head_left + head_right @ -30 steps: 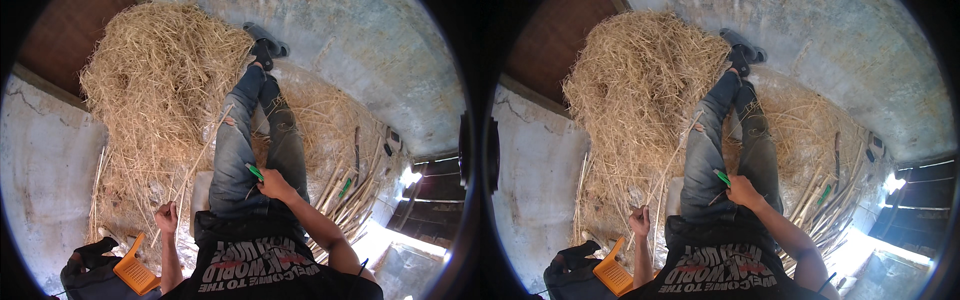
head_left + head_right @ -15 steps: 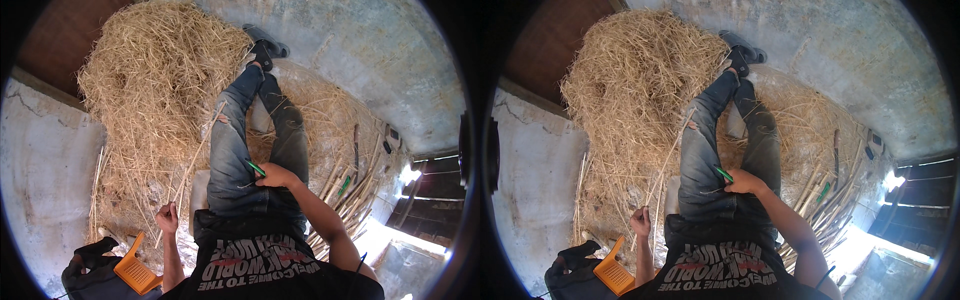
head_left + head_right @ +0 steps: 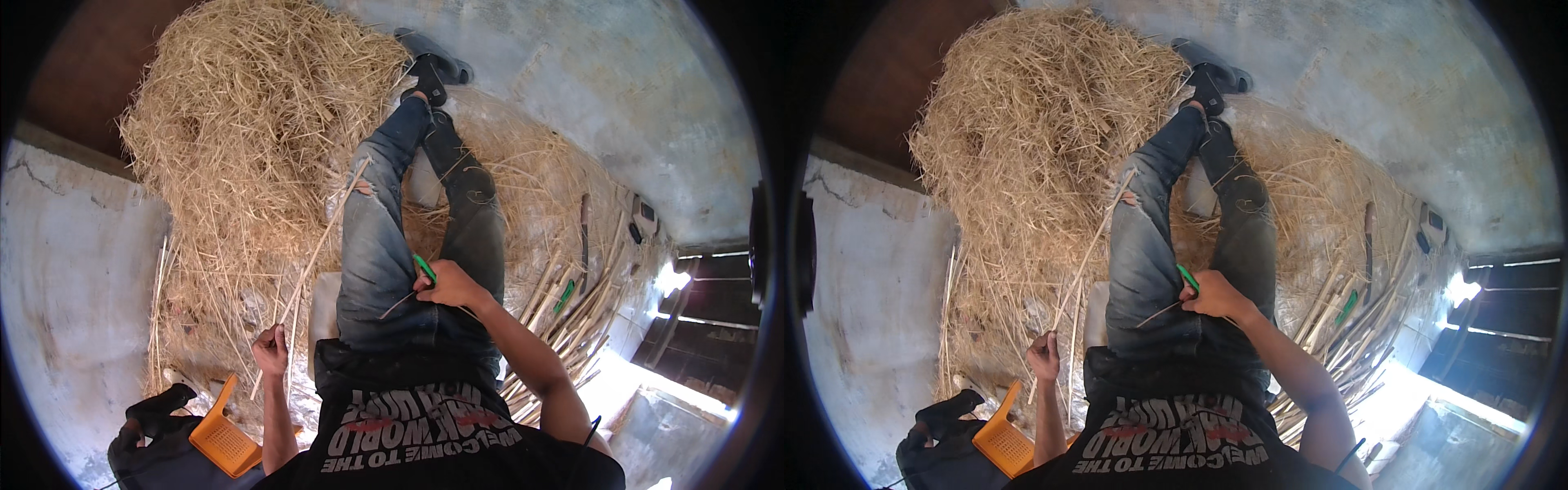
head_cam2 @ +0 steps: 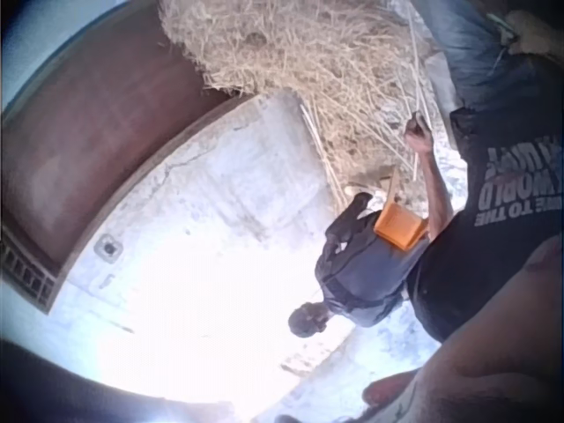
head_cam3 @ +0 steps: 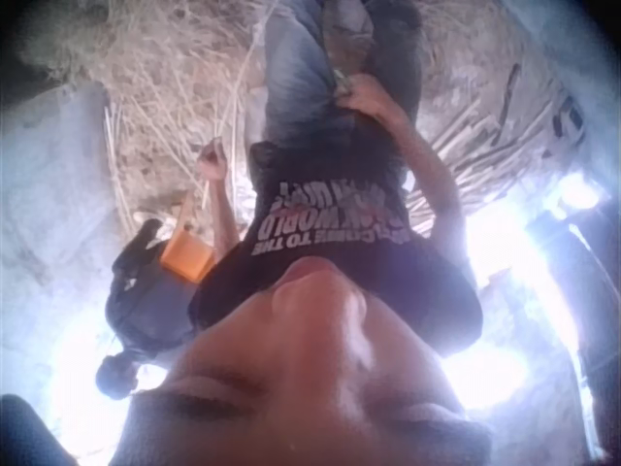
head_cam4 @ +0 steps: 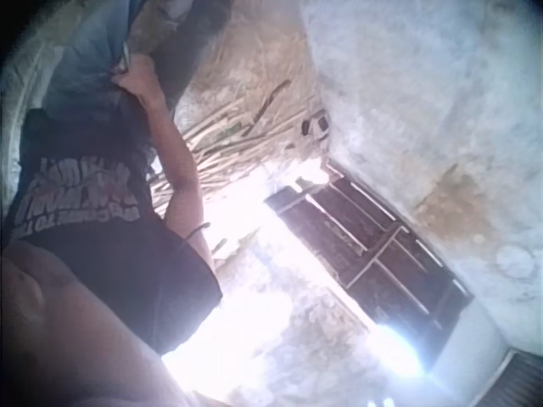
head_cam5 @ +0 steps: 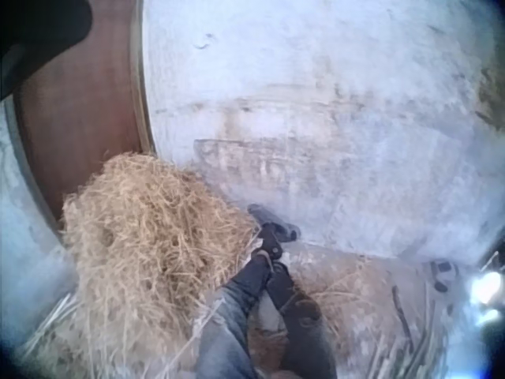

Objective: The person uses a green-handled blade to shave down the edges of a thin wooden strip while sitting on the floor.

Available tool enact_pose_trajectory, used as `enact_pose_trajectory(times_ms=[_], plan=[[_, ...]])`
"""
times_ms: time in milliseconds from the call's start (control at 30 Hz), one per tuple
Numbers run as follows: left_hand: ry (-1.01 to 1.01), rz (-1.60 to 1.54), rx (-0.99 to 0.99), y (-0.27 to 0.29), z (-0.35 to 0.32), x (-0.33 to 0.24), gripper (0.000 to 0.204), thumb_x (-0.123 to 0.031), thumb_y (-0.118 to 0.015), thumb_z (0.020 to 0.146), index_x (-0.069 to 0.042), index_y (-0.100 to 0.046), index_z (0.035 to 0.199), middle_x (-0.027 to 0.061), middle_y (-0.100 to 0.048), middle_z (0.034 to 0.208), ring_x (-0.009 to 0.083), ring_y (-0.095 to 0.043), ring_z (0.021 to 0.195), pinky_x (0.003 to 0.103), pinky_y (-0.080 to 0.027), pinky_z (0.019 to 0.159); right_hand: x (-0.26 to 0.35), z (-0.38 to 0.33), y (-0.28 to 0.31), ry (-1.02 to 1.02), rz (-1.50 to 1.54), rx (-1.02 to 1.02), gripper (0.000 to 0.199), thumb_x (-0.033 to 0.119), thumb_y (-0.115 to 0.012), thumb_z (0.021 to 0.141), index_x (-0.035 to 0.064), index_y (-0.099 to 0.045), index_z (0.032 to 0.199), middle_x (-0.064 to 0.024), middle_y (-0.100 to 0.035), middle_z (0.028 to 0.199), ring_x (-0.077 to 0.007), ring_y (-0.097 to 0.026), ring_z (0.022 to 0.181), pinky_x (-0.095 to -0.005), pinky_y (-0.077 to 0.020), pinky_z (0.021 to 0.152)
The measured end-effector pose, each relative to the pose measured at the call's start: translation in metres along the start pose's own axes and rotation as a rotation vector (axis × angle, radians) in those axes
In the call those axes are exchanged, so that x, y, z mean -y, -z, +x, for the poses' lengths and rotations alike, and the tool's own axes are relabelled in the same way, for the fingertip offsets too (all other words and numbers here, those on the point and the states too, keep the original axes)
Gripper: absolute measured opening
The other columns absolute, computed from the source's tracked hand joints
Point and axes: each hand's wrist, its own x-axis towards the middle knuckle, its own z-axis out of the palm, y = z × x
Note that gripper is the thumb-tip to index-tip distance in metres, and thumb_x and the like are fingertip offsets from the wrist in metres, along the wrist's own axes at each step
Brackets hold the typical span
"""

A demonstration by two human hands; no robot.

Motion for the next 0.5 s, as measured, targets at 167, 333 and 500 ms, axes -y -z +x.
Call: enact_pose_trajectory(times_ms=[167,333,500], plan=[[0.119,-0.057,0.038,0.003,0.001,0.004,0.031,-0.026,-0.067,0.101,0.004,-0.076,0.1,0.0003,-0.057,0.067,0.0056,-0.049,0.066,0.026,-0.042,0.059,0.006,0.006,0.003,0.086,-0.12,0.06,0.031,0.012,-0.082,0.079,0.001,-0.054,0.078,-0.0127,-0.073,0.081,-0.0268,-0.073,0.082,-0.0378,-0.0535,0.074],[0.183,-0.225,0.057,0.029,-0.008,0.022,0.034,-0.028,-0.067,0.101,0.005,-0.076,0.102,-0.0033,-0.057,0.067,0.0052,-0.049,0.067,0.024,-0.042,0.062,0.009,-0.016,0.067,-0.028,-0.073,-0.141,0.021,0.018,-0.082,0.081,0.0014,-0.071,0.089,-0.0133,-0.072,0.078,-0.0274,-0.071,0.075,-0.0399,-0.054,0.072],[0.261,-0.349,0.051,0.037,-0.007,0.034,0.037,-0.029,-0.062,0.104,0.006,-0.076,0.101,-0.0077,-0.048,0.061,0.0026,-0.04,0.058,0.024,-0.031,0.054,-0.016,-0.063,0.203,-0.211,-0.654,-1.087,0.023,0.012,-0.069,0.085,0.004,-0.073,0.107,-0.0196,-0.071,0.089,-0.0368,-0.069,0.083,-0.0439,-0.0535,0.076]])
